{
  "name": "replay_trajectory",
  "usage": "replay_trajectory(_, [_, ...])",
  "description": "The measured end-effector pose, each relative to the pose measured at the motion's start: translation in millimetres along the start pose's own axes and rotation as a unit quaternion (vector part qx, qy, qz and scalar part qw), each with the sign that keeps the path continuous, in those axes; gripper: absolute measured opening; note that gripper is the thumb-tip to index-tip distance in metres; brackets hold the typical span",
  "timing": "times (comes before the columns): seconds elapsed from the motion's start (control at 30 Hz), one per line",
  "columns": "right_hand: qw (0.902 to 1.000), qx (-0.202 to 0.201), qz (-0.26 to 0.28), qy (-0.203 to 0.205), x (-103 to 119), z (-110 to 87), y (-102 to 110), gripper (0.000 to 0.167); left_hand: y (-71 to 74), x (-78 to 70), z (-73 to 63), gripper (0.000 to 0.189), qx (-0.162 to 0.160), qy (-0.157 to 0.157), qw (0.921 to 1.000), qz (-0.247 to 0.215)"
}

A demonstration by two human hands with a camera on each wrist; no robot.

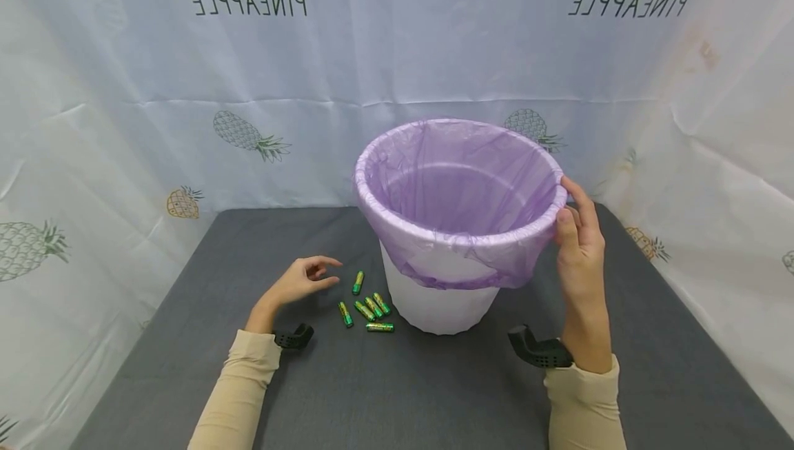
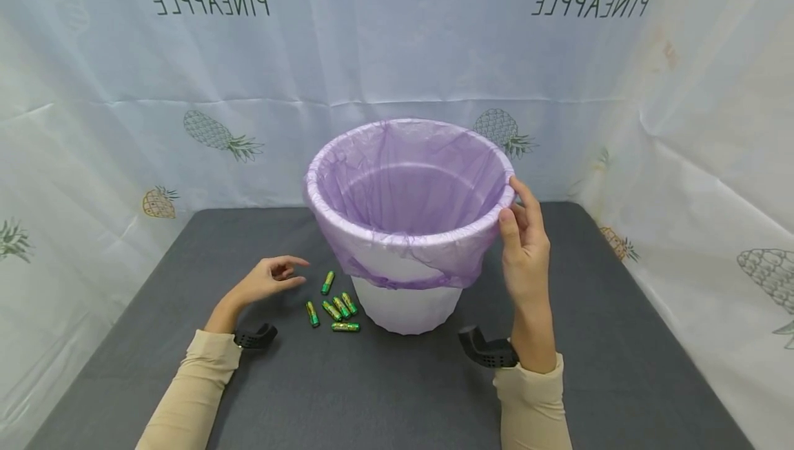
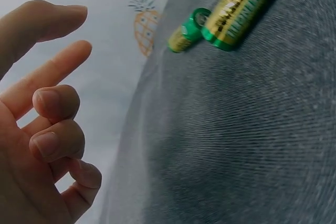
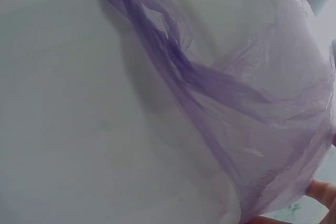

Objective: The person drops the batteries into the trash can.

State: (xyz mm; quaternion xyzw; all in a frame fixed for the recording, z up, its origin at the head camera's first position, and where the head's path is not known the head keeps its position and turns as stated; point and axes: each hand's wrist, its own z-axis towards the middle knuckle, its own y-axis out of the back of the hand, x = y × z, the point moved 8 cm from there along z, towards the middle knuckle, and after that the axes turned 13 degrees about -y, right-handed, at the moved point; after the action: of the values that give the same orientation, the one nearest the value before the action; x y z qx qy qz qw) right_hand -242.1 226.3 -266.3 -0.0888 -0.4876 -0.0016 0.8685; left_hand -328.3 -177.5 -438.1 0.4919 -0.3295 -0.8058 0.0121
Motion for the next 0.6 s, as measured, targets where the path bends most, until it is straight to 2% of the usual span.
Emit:
replay_trajectory(0.13, [1.0, -0.002, -0.002, -0.003, -1, -0.3, 1, 0.039, -6.4, 7.1, 3.9, 0.035, 0.017, 0.003, 0.9998, 0.003])
replay_trajectory(0.4, [1.0, 0.0, 0.002, -0.002, 0, 0.3, 0, 0.038, -18.0, 17.3, 10.6, 0.037, 0.067, 0.028, 0.9969, 0.03])
replay_trajectory(0.6, [0.9999, -0.005, -0.009, -0.009, 0, 0.4, 0, 0.039, -25.1, 20.7, 17.3, 0.04, 0.092, 0.021, 0.995, 0.035])
